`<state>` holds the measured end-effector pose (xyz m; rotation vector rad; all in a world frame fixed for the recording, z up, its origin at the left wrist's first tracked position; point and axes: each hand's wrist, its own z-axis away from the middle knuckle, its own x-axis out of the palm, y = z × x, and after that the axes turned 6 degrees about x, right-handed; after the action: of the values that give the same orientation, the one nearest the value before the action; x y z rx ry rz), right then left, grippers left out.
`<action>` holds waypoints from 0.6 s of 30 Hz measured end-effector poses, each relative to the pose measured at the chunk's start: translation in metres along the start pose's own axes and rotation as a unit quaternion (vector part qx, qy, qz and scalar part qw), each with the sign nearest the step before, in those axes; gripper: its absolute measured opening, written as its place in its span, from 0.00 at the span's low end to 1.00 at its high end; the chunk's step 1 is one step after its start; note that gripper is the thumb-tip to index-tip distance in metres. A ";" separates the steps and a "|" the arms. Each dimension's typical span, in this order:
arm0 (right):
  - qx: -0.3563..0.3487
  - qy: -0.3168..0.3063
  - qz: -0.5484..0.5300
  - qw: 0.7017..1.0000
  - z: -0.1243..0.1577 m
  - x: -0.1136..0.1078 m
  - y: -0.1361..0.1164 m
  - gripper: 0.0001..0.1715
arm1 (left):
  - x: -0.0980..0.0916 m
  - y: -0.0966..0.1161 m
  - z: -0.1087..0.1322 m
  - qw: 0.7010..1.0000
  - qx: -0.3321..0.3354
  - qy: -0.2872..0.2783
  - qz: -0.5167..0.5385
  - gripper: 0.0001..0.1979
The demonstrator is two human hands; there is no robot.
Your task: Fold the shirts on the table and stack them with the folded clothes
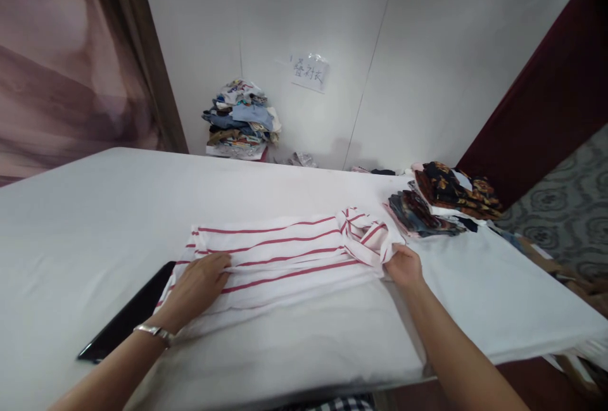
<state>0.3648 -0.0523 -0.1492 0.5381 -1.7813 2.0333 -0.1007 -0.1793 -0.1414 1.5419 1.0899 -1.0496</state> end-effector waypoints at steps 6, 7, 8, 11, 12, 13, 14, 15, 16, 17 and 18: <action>-0.110 -0.108 0.093 0.984 0.007 0.033 -0.023 0.07 | -0.021 0.030 -0.014 0.993 -0.036 0.046 0.103 0.21; -0.109 -0.158 0.138 0.972 0.010 0.047 -0.029 0.08 | -0.024 0.038 -0.018 0.988 -0.048 0.049 0.139 0.22; -0.097 -0.218 0.195 0.951 0.014 0.060 -0.033 0.09 | -0.027 0.048 -0.021 0.980 -0.060 0.048 0.181 0.24; -0.071 -0.344 0.335 0.874 0.019 0.088 -0.036 0.09 | -0.027 0.077 -0.033 0.931 -0.094 0.031 0.350 0.29; -0.082 -0.338 0.354 0.868 0.015 0.092 -0.034 0.08 | -0.025 0.086 -0.037 0.905 -0.106 0.022 0.412 0.31; -0.101 -0.301 0.358 0.878 0.009 0.092 -0.031 0.09 | -0.021 0.094 -0.040 0.878 -0.122 0.010 0.463 0.32; -0.115 -0.233 0.363 0.895 -0.001 0.090 -0.028 0.09 | -0.018 0.101 -0.043 0.856 -0.144 -0.003 0.496 0.32; -0.117 -0.150 0.373 0.908 -0.013 0.085 -0.024 0.10 | -0.014 0.108 -0.045 0.845 -0.166 -0.014 0.508 0.33; -0.108 -0.066 0.389 0.912 -0.027 0.079 -0.021 0.11 | -0.009 0.113 -0.047 0.845 -0.179 -0.022 0.503 0.33; -0.088 0.005 0.418 0.904 -0.041 0.072 -0.019 0.12 | -0.005 0.118 -0.048 0.855 -0.182 -0.025 0.485 0.34; -0.068 0.050 0.441 0.893 -0.054 0.065 -0.016 0.13 | -0.001 0.121 -0.049 0.869 -0.174 -0.025 0.463 0.34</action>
<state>0.3161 0.0060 -0.1081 -0.5317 -2.3265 2.3511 0.0216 -0.1506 -0.1059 1.4545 0.3485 -0.2037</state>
